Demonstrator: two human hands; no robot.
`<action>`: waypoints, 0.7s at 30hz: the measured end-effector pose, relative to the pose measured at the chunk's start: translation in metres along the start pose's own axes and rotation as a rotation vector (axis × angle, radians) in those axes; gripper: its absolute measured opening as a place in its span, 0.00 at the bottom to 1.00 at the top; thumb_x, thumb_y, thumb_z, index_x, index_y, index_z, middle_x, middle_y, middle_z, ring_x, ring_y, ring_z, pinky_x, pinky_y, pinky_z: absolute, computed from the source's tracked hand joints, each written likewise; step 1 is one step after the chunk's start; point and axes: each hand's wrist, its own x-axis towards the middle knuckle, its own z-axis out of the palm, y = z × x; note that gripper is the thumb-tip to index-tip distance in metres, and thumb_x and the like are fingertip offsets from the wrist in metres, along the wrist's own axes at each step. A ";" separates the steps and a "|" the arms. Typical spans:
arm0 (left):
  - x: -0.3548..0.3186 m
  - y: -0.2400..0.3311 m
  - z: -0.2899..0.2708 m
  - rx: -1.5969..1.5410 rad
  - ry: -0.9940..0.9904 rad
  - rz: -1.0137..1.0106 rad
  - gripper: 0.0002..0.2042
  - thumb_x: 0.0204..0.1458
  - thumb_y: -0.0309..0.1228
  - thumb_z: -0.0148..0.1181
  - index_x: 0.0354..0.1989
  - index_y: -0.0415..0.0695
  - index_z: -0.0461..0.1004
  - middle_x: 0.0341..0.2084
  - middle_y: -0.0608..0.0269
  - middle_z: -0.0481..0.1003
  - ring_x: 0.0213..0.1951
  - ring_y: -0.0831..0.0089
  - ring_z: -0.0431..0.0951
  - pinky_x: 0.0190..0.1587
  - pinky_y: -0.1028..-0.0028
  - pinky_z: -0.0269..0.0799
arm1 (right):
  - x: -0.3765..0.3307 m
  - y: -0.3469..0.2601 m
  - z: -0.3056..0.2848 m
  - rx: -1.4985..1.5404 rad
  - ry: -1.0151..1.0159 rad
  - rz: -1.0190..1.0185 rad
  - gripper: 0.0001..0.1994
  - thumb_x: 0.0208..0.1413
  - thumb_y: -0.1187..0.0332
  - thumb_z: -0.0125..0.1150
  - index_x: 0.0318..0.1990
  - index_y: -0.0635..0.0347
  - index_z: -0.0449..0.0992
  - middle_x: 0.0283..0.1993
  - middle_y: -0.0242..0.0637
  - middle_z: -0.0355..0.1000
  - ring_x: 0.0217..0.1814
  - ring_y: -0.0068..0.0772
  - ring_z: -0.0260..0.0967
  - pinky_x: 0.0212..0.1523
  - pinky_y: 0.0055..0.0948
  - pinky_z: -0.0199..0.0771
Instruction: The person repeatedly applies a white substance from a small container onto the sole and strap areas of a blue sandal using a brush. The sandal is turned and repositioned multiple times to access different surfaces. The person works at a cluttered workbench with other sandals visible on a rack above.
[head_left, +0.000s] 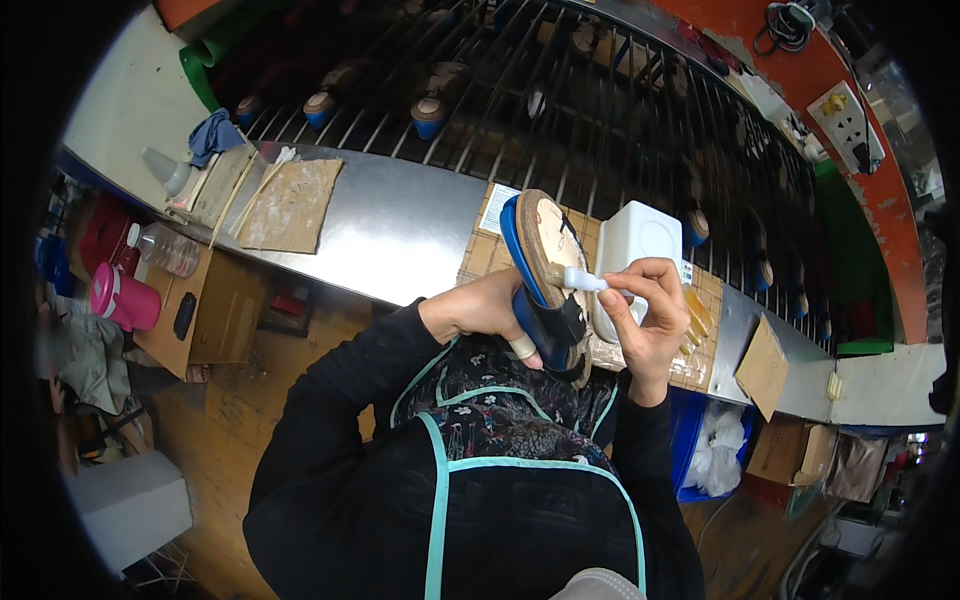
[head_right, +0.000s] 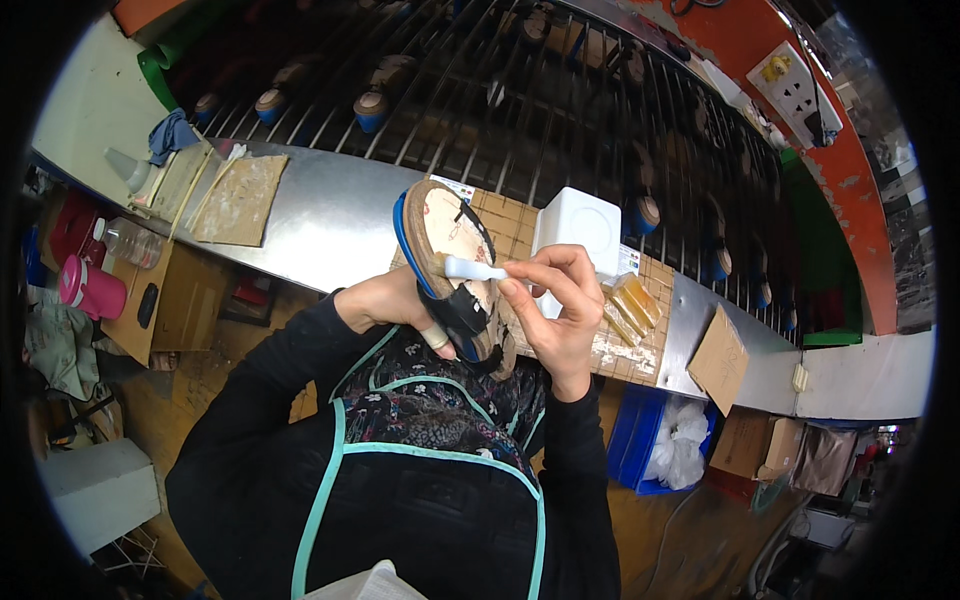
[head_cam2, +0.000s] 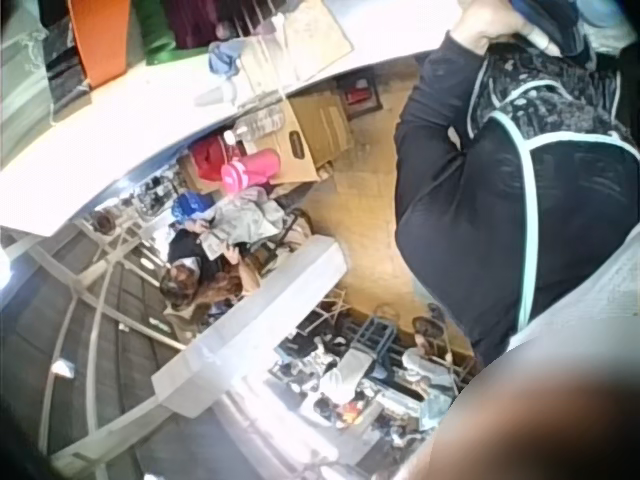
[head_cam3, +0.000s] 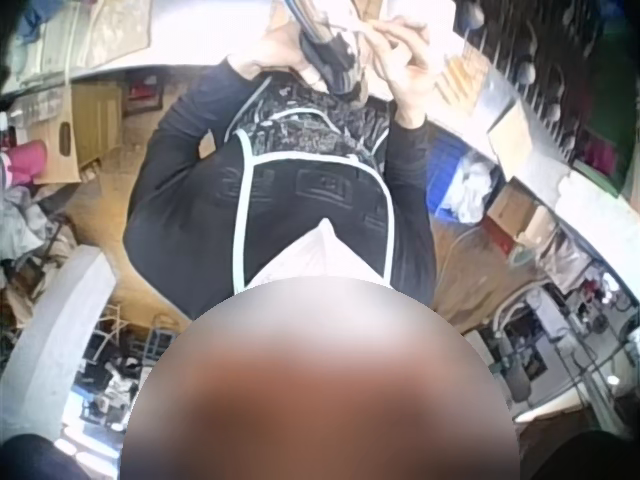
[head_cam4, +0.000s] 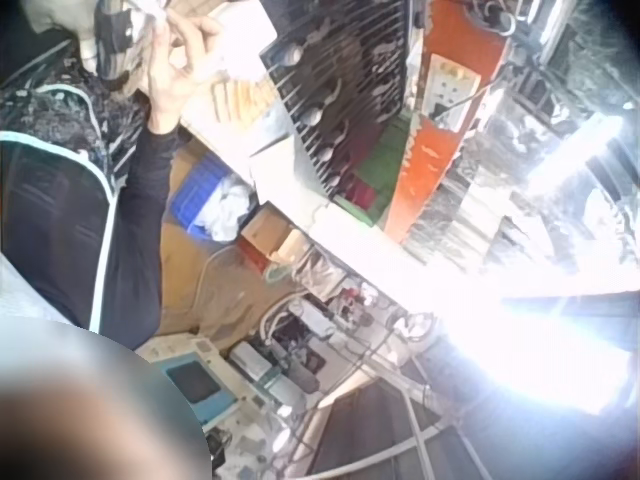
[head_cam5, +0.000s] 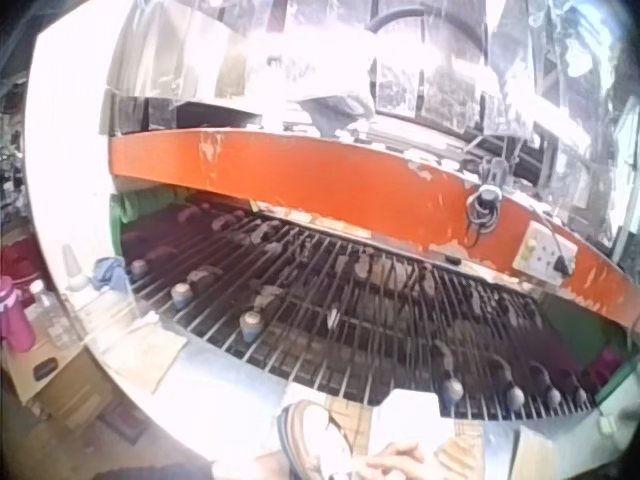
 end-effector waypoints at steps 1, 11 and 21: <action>-0.001 0.000 0.001 -0.024 -0.001 -0.001 0.29 0.24 0.16 0.77 0.43 0.39 0.77 0.36 0.58 0.80 0.41 0.69 0.81 0.44 0.71 0.78 | -0.003 0.000 -0.002 -0.002 -0.013 0.022 0.09 0.45 0.78 0.70 0.36 0.64 0.82 0.37 0.35 0.68 0.35 0.23 0.65 0.34 0.20 0.66; -0.003 -0.016 0.004 -0.132 -0.118 -0.208 0.39 0.21 0.20 0.78 0.51 0.33 0.71 0.42 0.53 0.78 0.47 0.63 0.79 0.54 0.70 0.72 | -0.012 0.009 -0.018 -0.023 -0.019 -0.023 0.09 0.45 0.76 0.72 0.36 0.63 0.83 0.35 0.32 0.68 0.32 0.21 0.66 0.30 0.20 0.66; -0.003 -0.019 0.016 0.107 -0.034 -0.225 0.28 0.26 0.19 0.78 0.43 0.37 0.76 0.38 0.58 0.80 0.42 0.70 0.79 0.47 0.73 0.75 | 0.000 0.006 -0.010 -0.005 0.061 0.120 0.07 0.48 0.75 0.70 0.36 0.64 0.82 0.36 0.32 0.68 0.33 0.19 0.65 0.30 0.18 0.65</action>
